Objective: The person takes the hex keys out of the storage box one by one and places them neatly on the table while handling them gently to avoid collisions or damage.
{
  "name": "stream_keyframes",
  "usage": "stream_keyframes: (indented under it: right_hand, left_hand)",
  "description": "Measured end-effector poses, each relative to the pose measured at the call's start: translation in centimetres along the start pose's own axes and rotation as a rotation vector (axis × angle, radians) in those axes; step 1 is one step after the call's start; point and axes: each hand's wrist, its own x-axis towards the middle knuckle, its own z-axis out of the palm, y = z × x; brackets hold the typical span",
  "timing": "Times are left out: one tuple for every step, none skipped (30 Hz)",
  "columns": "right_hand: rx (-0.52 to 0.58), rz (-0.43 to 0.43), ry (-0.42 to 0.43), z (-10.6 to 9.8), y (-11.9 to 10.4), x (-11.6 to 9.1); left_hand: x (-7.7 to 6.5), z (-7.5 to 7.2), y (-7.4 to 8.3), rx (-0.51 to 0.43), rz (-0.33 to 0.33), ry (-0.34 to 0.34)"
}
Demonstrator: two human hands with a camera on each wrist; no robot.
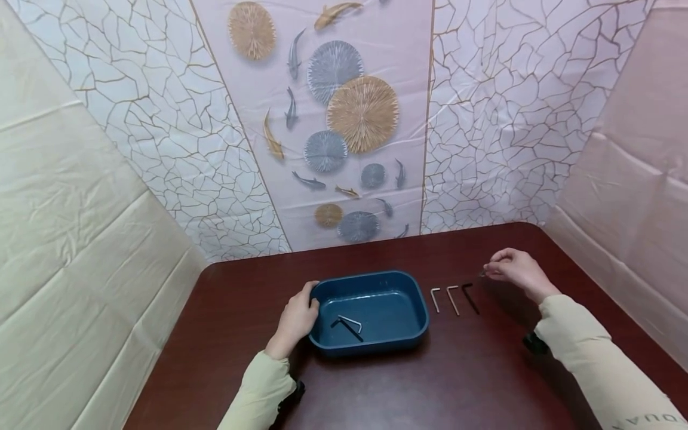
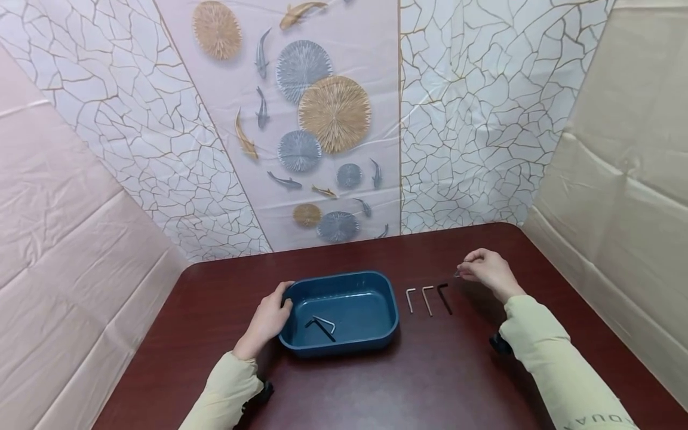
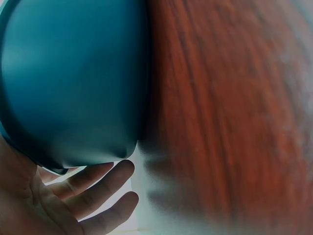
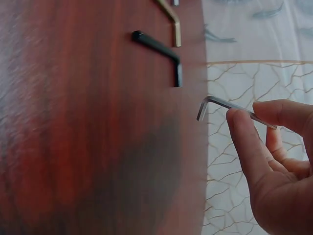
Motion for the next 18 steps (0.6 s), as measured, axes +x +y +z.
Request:
stream_keyframes:
  right_hand:
    - [-0.005, -0.002, 0.005, -0.1, 0.2, 0.0]
    - [0.010, 0.003, 0.015, -0.1, 0.4, -0.1]
    - [0.005, 0.001, 0.017, -0.2, 0.6, -0.1]
    - [0.001, 0.004, 0.021, -0.2, 0.8, -0.1]
    - [-0.009, 0.004, 0.024, -0.2, 1.1, -0.1]
    - [-0.006, 0.006, 0.029, -0.2, 1.2, -0.2]
    - [-0.009, 0.009, 0.034, -0.2, 1.4, -0.2]
    - [-0.017, 0.013, 0.039, -0.1, 1.5, -0.3]
    - [-0.043, 0.011, 0.037, 0.0, 1.6, -0.3]
    - [-0.049, 0.016, 0.041, 0.0, 1.7, -0.4]
    - [-0.056, 0.018, 0.043, 0.1, 1.8, -0.4]
    - [-0.065, 0.022, 0.047, 0.2, 1.8, -0.5]
    - [-0.082, 0.025, 0.051, 0.3, 1.9, -0.6]
    - [-0.098, 0.028, 0.054, 0.3, 1.9, -0.7]
    - [-0.119, 0.029, 0.058, 0.3, 2.1, -0.8]
    - [-0.138, 0.030, 0.064, 0.4, 2.2, -0.9]
    - [-0.157, 0.028, 0.072, 0.5, 2.3, -1.0]
    - [-0.177, 0.028, 0.082, 0.6, 2.5, -1.1]
  left_hand:
    - [0.0, 0.0, 0.0, 0.000, 0.001, -0.004]
    - [0.1, 0.0, 0.1, 0.001, -0.001, -0.005]
    - [0.1, 0.0, 0.1, 0.003, -0.003, -0.006]
    - [0.1, 0.0, 0.1, 0.004, -0.005, -0.006]
    - [0.1, 0.0, 0.2, 0.005, -0.007, -0.008]
    - [0.2, 0.0, 0.2, 0.004, -0.008, -0.007]
    - [0.2, 0.0, 0.2, 0.003, -0.009, -0.007]
    - [0.2, -0.1, 0.2, 0.002, -0.010, -0.004]
    - [0.3, -0.1, 0.2, 0.000, -0.008, -0.003]
    - [0.3, -0.1, 0.2, -0.001, -0.009, -0.005]
    - [0.3, -0.1, 0.2, 0.000, -0.010, -0.007]
    - [0.3, -0.1, 0.2, 0.001, -0.011, -0.009]
    - [0.3, -0.1, 0.2, 0.001, -0.013, -0.011]
    - [0.3, -0.1, 0.2, 0.003, -0.015, -0.013]
    - [0.3, -0.1, 0.2, 0.005, -0.017, -0.016]
    - [0.3, 0.0, 0.2, 0.007, -0.021, -0.019]
    - [0.3, 0.0, 0.2, 0.010, -0.024, -0.019]
    - [0.3, 0.0, 0.2, 0.011, -0.025, -0.019]
